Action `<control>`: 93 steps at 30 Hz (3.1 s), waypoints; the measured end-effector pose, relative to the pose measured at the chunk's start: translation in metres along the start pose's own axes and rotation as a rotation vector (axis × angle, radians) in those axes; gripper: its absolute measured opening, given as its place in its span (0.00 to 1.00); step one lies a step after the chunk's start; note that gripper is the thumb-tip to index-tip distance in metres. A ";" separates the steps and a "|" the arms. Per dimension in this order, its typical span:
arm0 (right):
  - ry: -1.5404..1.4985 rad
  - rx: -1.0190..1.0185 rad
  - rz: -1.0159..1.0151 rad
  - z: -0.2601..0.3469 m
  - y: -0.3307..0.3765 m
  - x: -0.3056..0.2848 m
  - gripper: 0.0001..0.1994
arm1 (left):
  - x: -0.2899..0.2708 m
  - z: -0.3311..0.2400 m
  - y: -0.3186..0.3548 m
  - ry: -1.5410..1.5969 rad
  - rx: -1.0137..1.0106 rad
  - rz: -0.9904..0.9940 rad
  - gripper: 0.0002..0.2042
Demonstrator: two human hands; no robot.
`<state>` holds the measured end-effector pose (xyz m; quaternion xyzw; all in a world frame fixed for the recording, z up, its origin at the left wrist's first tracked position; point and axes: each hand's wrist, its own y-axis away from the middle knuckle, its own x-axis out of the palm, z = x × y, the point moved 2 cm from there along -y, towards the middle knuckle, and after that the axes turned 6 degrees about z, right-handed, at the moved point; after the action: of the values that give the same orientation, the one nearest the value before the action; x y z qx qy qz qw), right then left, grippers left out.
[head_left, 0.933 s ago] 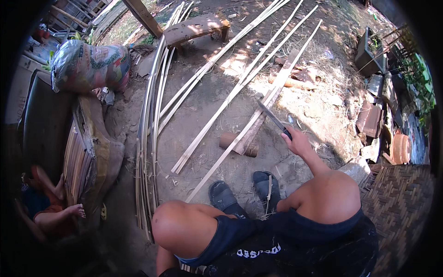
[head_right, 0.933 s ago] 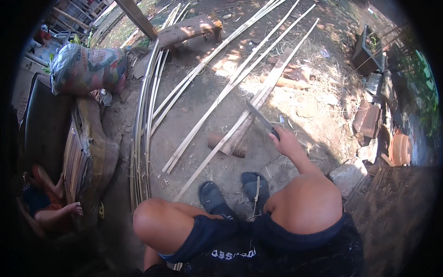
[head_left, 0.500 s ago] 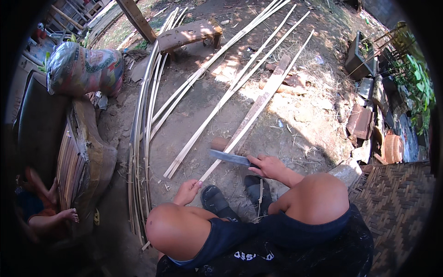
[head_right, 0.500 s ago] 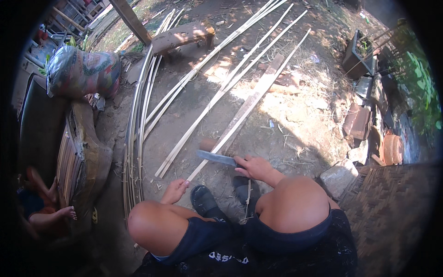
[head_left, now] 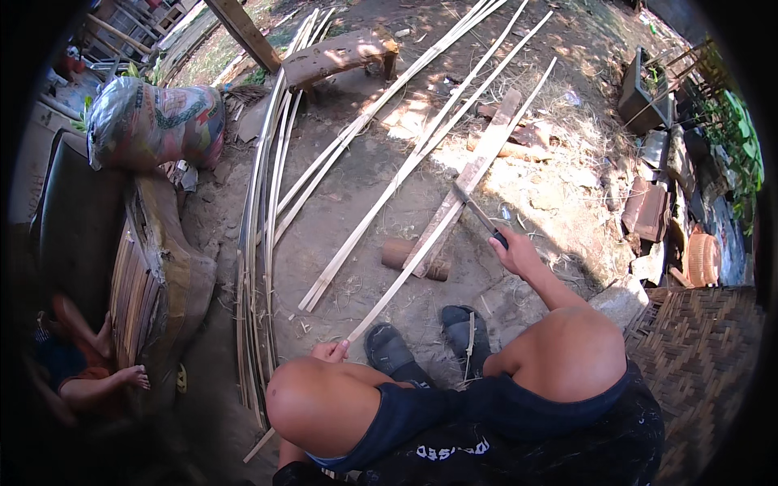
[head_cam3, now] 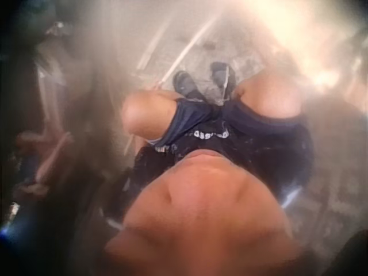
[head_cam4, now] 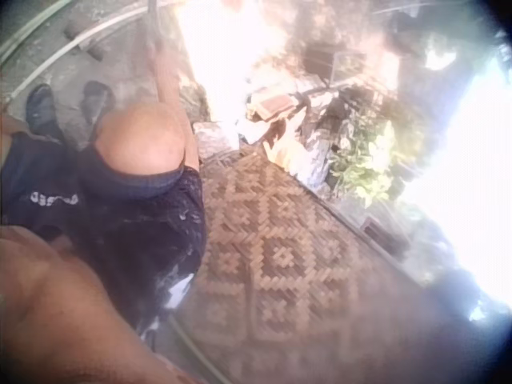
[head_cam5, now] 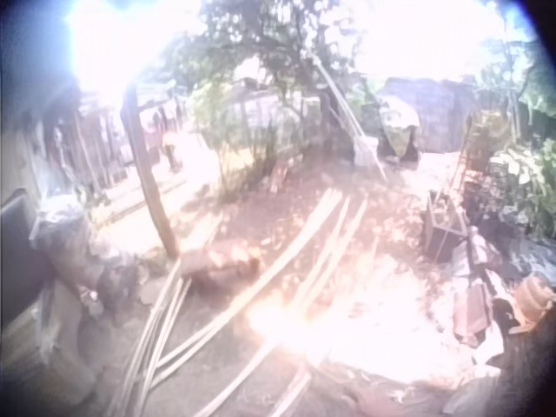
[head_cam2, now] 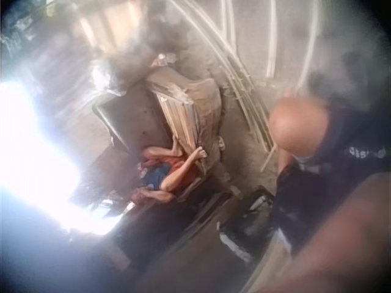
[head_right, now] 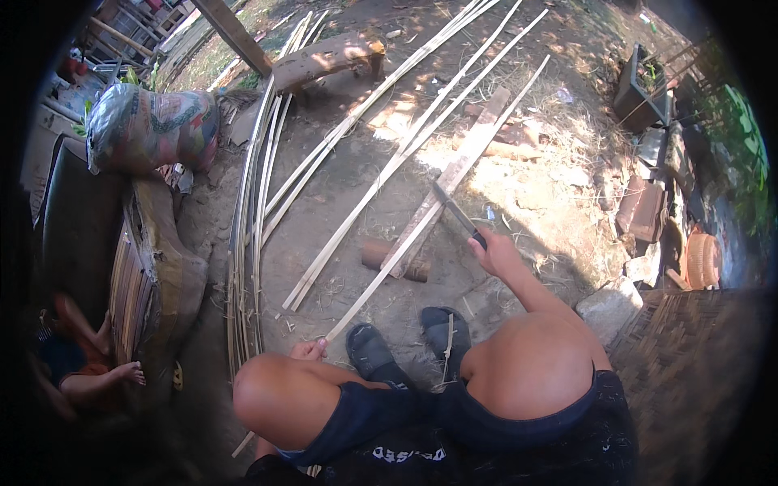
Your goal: The person uses a machete to split long bamboo strips into thinner pieces. They repeatedly strike the bamboo against a wooden block to separate the layers and then place the finished strips on a pile.
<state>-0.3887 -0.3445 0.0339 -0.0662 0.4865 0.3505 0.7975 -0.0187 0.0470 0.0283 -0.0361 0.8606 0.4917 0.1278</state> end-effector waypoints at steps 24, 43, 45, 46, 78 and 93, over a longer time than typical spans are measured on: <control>0.076 -0.328 0.201 0.072 0.033 0.016 0.20 | 0.019 -0.043 0.004 0.073 0.184 -0.002 0.23; -0.028 0.104 -0.032 -0.020 -0.009 -0.002 0.20 | 0.020 0.005 0.000 -0.005 0.083 -0.110 0.18; -0.062 -0.072 0.013 0.015 0.006 0.010 0.20 | 0.032 -0.044 -0.020 0.135 0.188 -0.034 0.17; -0.081 -0.198 0.035 0.040 0.018 0.016 0.20 | 0.034 -0.057 -0.032 0.137 0.244 -0.018 0.18; -0.080 0.042 -0.030 0.003 0.004 0.006 0.21 | 0.012 0.056 -0.025 -0.045 0.149 -0.098 0.16; -0.127 -0.082 0.034 0.020 0.018 0.013 0.20 | 0.034 -0.055 -0.034 0.298 0.221 0.067 0.19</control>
<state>-0.3817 -0.3161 0.0382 -0.0680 0.4211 0.3870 0.8175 -0.0548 -0.0155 0.0174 -0.0656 0.9194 0.3875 -0.0144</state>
